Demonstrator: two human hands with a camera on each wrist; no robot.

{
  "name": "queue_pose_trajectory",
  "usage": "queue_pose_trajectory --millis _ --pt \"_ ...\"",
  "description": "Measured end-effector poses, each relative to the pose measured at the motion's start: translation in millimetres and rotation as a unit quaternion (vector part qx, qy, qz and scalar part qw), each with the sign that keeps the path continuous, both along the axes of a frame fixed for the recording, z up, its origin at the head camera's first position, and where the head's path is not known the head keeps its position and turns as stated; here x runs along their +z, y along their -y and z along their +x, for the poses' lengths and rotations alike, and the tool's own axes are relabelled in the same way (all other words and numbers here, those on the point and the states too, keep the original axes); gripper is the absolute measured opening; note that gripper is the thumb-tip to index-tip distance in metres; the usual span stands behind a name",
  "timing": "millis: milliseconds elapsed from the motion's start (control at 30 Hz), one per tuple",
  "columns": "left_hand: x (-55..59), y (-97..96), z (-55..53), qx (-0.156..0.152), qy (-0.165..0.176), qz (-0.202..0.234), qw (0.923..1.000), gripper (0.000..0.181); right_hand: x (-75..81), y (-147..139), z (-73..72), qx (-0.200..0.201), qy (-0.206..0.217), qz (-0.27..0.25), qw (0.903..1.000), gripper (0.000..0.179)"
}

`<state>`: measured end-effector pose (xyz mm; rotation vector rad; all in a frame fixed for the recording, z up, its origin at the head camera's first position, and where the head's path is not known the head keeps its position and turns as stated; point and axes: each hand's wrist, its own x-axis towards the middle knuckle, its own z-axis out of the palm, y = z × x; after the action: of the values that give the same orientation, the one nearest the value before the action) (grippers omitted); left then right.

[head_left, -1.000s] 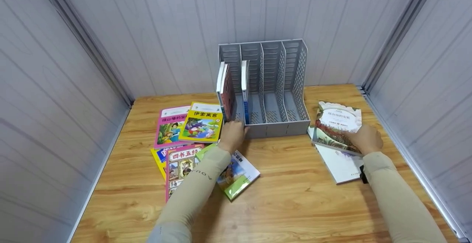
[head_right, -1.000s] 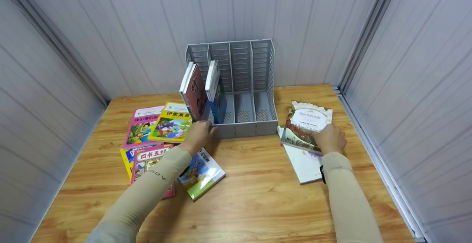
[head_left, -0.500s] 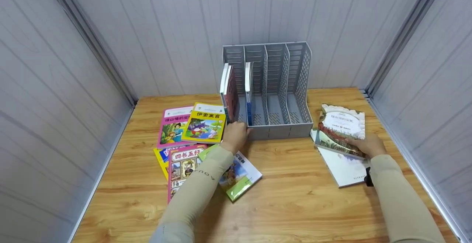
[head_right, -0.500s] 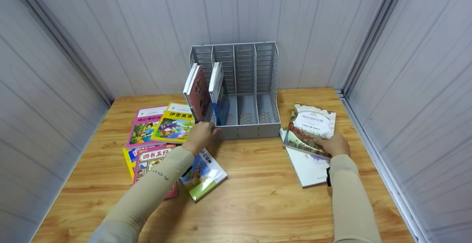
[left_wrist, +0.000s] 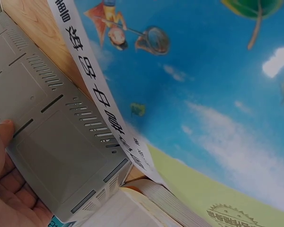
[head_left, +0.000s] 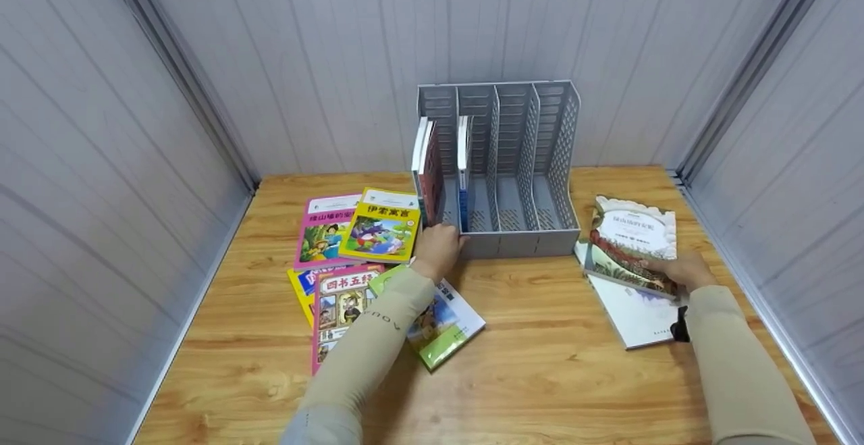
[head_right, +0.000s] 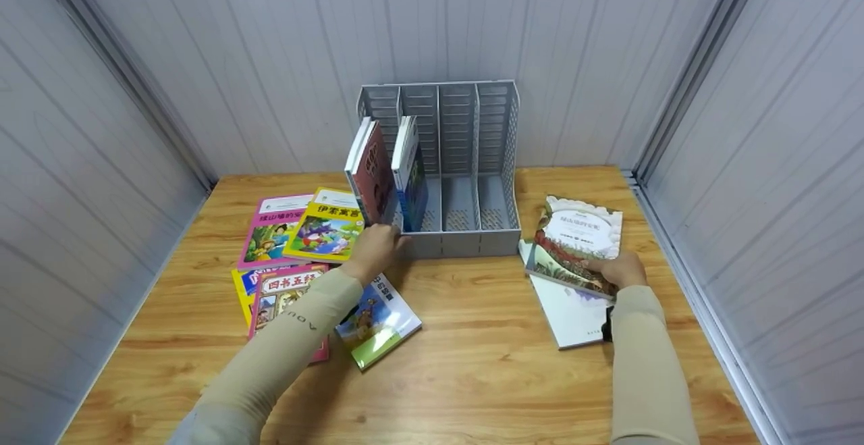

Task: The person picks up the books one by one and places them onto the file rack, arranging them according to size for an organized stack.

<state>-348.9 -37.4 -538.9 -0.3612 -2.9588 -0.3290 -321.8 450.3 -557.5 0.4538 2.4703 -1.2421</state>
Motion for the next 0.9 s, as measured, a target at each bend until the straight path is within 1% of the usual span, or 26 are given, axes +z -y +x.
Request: queue_pose_trajectory --millis 133,233,333,400,500,567,667,733,767,833,867,900 --pt "-4.0 -1.6 -0.8 -0.002 -0.006 -0.001 1.0 0.042 0.1 -2.7 3.2 0.002 0.009 0.004 1.0 0.034" --pt "-5.2 -1.6 -1.4 -0.008 -0.008 -0.001 0.9999 0.041 3.1 -2.1 4.8 -0.016 0.012 -0.004 0.9998 0.031" --pt "-5.0 -1.0 -1.1 -0.012 -0.012 0.0 0.9999 0.041 9.4 -0.2 5.3 -0.046 0.007 -0.034 0.9984 0.026" --pt "-4.5 -0.5 -0.6 -0.014 -0.02 0.003 0.9997 0.04 16.4 2.1 5.3 -0.064 0.004 -0.061 0.9961 0.024" --pt "-3.3 0.2 0.0 -0.014 -0.032 0.002 0.9994 0.04 28.3 6.5 4.3 -0.074 0.003 -0.087 0.9935 0.029" --pt "-2.9 0.6 0.1 -0.012 -0.036 0.0 0.9993 0.04 35.4 10.0 3.1 -0.078 0.009 -0.1 0.9919 0.035" --pt "-2.3 0.7 0.1 -0.01 -0.03 -0.001 0.9995 0.04 43.4 15.2 0.1 -0.091 0.028 -0.115 0.9888 0.036" --pt "-2.5 0.7 -0.4 -0.009 -0.027 0.002 0.9996 0.04 47.1 18.3 -1.8 -0.106 0.037 -0.132 0.9848 0.032" --pt "-2.7 0.8 -0.8 -0.009 -0.026 0.004 0.9996 0.04 48.6 19.4 -2.7 -0.113 0.041 -0.145 0.9821 0.026" --pt "-3.1 0.9 -1.3 -0.009 -0.025 0.007 0.9996 0.04 50.6 20.5 -3.8 -0.121 0.035 -0.169 0.9777 0.012" --pt "-3.4 0.9 -1.4 -0.009 -0.025 0.009 0.9996 0.039 51.0 20.7 -4.2 -0.122 0.026 -0.176 0.9764 0.015" --pt "-3.7 1.0 -1.4 -0.009 -0.025 0.01 0.9996 0.039 51.2 20.7 -4.5 -0.119 0.016 -0.182 0.9759 0.025"
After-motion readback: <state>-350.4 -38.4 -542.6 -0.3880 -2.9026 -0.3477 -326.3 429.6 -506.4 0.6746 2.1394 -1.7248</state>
